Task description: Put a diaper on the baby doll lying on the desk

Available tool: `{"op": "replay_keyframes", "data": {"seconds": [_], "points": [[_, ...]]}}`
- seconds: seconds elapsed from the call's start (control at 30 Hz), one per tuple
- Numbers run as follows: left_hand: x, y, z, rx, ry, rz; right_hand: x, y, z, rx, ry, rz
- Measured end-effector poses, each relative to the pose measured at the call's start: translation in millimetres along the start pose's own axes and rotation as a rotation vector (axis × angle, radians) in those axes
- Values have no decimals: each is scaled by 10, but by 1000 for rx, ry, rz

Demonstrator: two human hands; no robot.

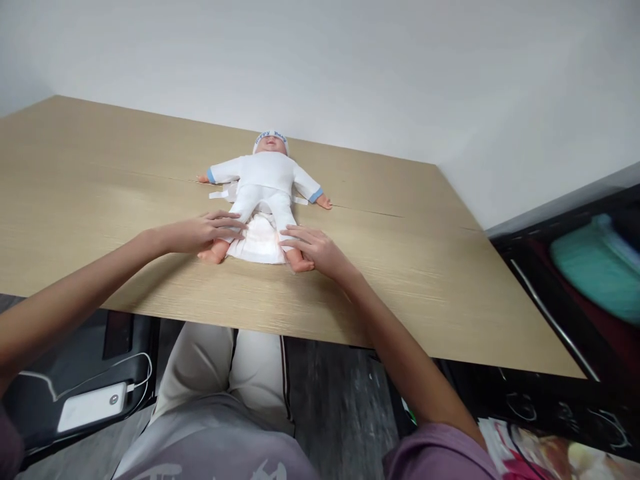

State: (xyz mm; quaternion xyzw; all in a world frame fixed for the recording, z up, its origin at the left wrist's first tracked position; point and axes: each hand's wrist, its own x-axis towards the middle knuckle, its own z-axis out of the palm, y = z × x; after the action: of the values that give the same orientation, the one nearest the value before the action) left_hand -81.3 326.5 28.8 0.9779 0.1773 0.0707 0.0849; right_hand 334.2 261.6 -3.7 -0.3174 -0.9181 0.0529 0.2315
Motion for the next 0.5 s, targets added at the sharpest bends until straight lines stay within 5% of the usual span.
{"op": "replay_keyframes", "data": {"seconds": [0.23,0.5], "points": [[118,265,-74,-128,4,-133,15,-145,-141,208,-72,165],[214,372,226,-21,195,-183,-14,-615,250,-91,85,219]]}}
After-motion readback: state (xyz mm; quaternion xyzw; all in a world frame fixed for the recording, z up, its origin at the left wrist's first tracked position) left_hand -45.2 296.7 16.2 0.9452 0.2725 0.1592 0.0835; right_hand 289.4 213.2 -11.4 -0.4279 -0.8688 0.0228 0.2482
